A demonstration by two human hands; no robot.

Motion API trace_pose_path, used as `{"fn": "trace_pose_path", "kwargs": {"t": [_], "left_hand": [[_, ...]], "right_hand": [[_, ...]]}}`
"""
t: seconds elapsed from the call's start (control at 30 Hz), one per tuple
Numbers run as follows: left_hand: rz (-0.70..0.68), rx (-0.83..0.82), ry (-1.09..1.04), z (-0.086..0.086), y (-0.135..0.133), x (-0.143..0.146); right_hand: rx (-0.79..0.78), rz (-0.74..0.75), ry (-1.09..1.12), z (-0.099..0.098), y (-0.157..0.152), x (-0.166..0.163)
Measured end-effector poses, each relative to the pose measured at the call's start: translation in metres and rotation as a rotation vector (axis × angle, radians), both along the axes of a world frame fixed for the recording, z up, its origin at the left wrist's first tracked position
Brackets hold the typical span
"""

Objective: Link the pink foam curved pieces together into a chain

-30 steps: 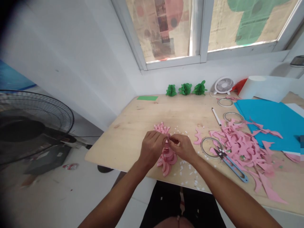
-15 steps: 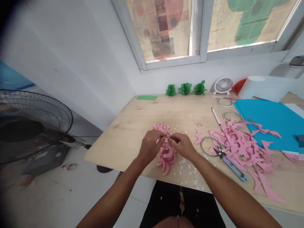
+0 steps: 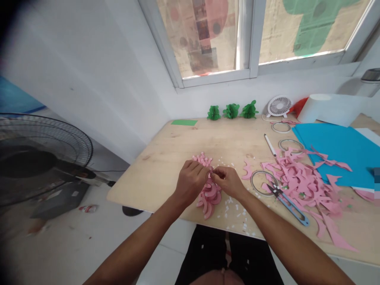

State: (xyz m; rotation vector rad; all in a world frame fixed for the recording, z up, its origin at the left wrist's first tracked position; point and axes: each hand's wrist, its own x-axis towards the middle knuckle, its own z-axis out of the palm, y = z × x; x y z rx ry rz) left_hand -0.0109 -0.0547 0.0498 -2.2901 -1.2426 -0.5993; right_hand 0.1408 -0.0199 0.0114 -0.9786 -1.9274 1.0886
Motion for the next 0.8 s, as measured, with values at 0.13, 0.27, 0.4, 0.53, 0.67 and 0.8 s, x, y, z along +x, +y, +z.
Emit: {"fn": "trace_pose_path", "kwargs": {"t": [0.13,0.27,0.4,0.53,0.67,0.8], "left_hand": [[-0.007,-0.067,-0.061,0.0,0.004,-0.002],[0.041,-0.248,-0.268,0.001,0.007,-0.005],[0.1,-0.392,-0.368,0.005,0.006,-0.007],[0.083,-0.456,-0.408,0.006,0.006,-0.01],[0.056,-0.451,-0.476,0.005,0.003,-0.012],[0.051,-0.434,-0.58,0.002,0.0,-0.008]], "right_hand": [[-0.008,0.003,-0.001,0.0,0.0,0.0],[-0.023,0.015,-0.008,0.001,0.0,0.0],[-0.039,0.022,0.007,0.002,0.0,0.001],[-0.132,0.024,0.052,0.003,0.001,0.001],[-0.188,0.03,0.101,0.004,0.0,0.0],[-0.176,0.028,0.104,0.002,0.0,0.0]]}}
